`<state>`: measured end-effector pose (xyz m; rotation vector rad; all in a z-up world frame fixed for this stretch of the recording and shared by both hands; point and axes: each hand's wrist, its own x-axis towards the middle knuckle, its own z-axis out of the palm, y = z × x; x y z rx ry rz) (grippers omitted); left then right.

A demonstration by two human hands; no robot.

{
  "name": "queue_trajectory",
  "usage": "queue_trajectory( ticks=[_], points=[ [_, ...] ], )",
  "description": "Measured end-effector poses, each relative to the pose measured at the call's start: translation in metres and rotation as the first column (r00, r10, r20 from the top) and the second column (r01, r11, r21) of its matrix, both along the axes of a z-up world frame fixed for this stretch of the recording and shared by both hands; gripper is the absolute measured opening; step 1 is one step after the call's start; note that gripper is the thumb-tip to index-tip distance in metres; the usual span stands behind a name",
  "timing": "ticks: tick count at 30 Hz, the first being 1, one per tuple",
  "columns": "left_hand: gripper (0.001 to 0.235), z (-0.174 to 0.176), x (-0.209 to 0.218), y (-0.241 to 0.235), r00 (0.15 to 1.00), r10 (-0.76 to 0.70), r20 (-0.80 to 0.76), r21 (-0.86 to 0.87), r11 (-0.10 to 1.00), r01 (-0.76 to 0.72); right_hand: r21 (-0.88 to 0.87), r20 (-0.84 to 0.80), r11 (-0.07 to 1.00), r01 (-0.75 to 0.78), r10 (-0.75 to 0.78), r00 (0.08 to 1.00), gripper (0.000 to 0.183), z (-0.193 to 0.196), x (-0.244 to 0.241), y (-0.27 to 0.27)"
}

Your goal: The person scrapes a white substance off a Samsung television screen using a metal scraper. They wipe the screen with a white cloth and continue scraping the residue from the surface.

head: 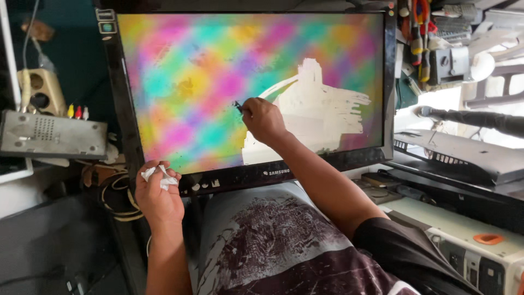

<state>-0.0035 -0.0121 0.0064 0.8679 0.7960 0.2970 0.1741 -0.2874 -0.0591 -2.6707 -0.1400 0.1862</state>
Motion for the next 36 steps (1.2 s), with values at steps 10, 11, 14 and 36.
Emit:
queue_trajectory(
  ticks=[10,11,14,36],
  points=[
    [0.019,0.008,-0.003,0.004,1.0,0.016,0.0,0.023,1.0,-0.016,-0.08,0.169,0.933,0.351,-0.334,0.927,0.018,0.014,0.083,-0.164],
    [0.02,0.006,-0.005,0.004,1.0,0.0,-0.001,0.017,1.0,0.0,0.001,0.203,0.968,0.251,-0.246,0.948,0.015,0.007,0.069,-0.137],
    [0.02,0.007,-0.001,0.0,1.0,-0.028,-0.002,0.002,1.0,0.028,0.067,0.244,0.996,0.058,-0.072,0.967,0.011,-0.016,0.015,-0.056],
    [0.021,0.011,-0.015,-0.001,0.999,-0.018,0.033,0.005,1.0,0.018,0.01,0.096,0.985,0.175,-0.175,0.98,0.012,0.047,0.057,-0.114]
  ],
)
